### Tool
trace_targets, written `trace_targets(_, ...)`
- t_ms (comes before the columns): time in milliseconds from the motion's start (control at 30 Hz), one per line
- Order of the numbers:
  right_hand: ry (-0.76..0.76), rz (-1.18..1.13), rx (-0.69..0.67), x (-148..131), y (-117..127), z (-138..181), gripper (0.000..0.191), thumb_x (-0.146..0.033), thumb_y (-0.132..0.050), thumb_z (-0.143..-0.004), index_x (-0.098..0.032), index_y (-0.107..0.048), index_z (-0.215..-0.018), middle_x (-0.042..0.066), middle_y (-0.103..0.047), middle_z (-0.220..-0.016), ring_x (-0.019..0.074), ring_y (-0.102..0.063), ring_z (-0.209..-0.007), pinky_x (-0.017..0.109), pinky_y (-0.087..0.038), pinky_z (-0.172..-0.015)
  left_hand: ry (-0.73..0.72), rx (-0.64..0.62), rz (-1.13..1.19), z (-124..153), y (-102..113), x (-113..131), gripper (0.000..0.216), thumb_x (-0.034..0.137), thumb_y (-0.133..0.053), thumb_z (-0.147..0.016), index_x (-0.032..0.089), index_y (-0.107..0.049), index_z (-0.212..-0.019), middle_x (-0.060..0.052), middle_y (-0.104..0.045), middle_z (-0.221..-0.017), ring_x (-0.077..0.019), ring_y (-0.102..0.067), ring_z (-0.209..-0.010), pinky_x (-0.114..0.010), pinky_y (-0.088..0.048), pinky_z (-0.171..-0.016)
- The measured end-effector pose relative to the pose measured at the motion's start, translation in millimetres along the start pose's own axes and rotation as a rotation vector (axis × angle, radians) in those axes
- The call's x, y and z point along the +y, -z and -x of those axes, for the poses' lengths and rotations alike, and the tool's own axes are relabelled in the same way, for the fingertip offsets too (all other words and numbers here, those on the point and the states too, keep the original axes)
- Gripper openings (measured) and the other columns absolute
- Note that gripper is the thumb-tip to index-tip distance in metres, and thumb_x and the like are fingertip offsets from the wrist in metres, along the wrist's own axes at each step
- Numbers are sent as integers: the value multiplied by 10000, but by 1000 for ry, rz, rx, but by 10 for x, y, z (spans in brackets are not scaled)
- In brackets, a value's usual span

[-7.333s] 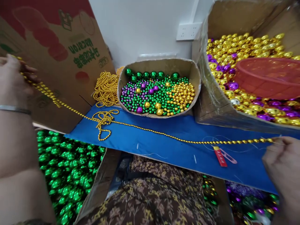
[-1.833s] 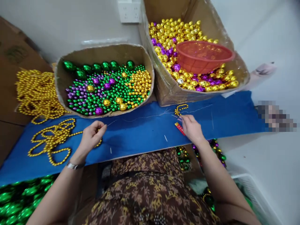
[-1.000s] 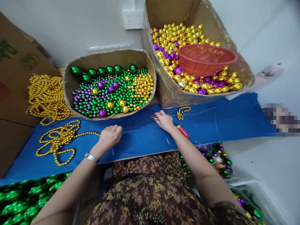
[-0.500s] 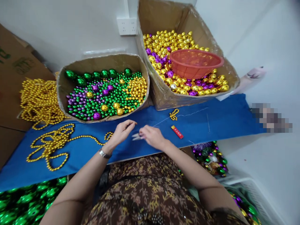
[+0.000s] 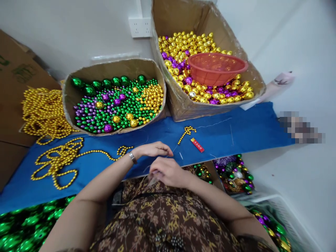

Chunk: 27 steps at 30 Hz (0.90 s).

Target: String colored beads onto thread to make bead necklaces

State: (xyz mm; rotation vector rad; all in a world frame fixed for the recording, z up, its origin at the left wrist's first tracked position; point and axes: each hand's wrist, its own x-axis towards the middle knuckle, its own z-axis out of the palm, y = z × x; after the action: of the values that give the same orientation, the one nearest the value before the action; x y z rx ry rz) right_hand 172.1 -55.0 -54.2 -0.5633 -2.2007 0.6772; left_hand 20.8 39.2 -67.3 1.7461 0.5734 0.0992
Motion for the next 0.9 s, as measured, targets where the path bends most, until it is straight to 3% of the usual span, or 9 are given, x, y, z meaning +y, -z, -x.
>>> trace_targets(100,-266,-144,192,-62,565,125,69,-222,-521,-933,-191,-564,-888,-5,-601,-764,103,-560,-666,222,-459,-618,-39,32,-126,27,6,72,231,314,-580,-869,134,-702,-947,-66,-728,-906,-158,-646,-783,-255,-487,-727)
trace_targets(133,-346,-192,181,-64,773,204,92,-236,-518,-943,-188,-558,-876,-15,-584,-735,89,-537,-614,207,-438,-570,-69,78,-188,46,-16,115,227,322,-585,-874,135,-696,-941,-61,-719,-890,-150,-638,-770,-249,-478,-720)
trace_targets(233,-336,-340,-304,-42,1317,505,156,-260,-560,-936,-172,-604,-814,-7,-623,-695,82,-565,-601,196,-446,-571,-203,215,-385,90,-120,290,205,309,-546,-919,156,-682,-905,-66,-687,-906,-153,-621,-837,-268,-466,-786)
trace_targets(267,-324,-346,-390,-34,1445,604,148,-272,-572,-933,-167,-634,-851,12,-657,-739,88,-598,-638,195,-459,-587,-250,246,-447,92,-156,352,199,295,-535,-926,161,-678,-889,-82,-675,-960,-168,-613,-900,-286,-463,-824)
trace_targets(333,-328,-297,-398,-34,1595,758,203,-315,-538,-955,-162,-666,-992,69,-699,-911,122,-657,-809,223,-500,-692,-328,298,-528,75,-216,452,186,263,-521,-931,165,-669,-875,-116,-635,-1122,-200,-579,-1046,-324,-448,-899)
trace_targets(400,-363,-190,-276,-52,1608,824,302,-361,-464,-986,-169,-637,-1142,101,-685,-1042,151,-655,-940,264,-513,-785,-354,335,-527,45,-248,503,188,243,-495,-941,162,-656,-889,-120,-633,-1152,-198,-582,-1055,-322,-448,-899)
trace_targets(467,-431,-44,-191,-73,1517,801,338,-374,-421,-998,-188,-604,-1213,96,-680,-1084,162,-650,-978,287,-512,-826,-321,357,-479,24,-250,509,191,244,-477,-950,160,-644,-906,-83,-681,-990,-163,-621,-905,-278,-461,-809)
trace_targets(667,-564,302,-33,10,1116,560,318,-365,-416,-993,-209,-612,-1189,75,-696,-1098,192,-654,-985,330,-502,-864,-157,518,-394,83,-185,465,184,269,-512,-918,146,-646,-889,-32,-667,-806,-122,-584,-700,-225,-423,-652)
trace_targets(900,-561,346,-53,230,948,400,338,-434,-420,-984,-235,-639,-1147,52,-705,-1045,190,-649,-937,323,-489,-851,-91,623,-264,158,-201,450,229,328,-547,-897,139,-665,-843,-7,-631,-706,-103,-517,-621,-210,-397,-590)
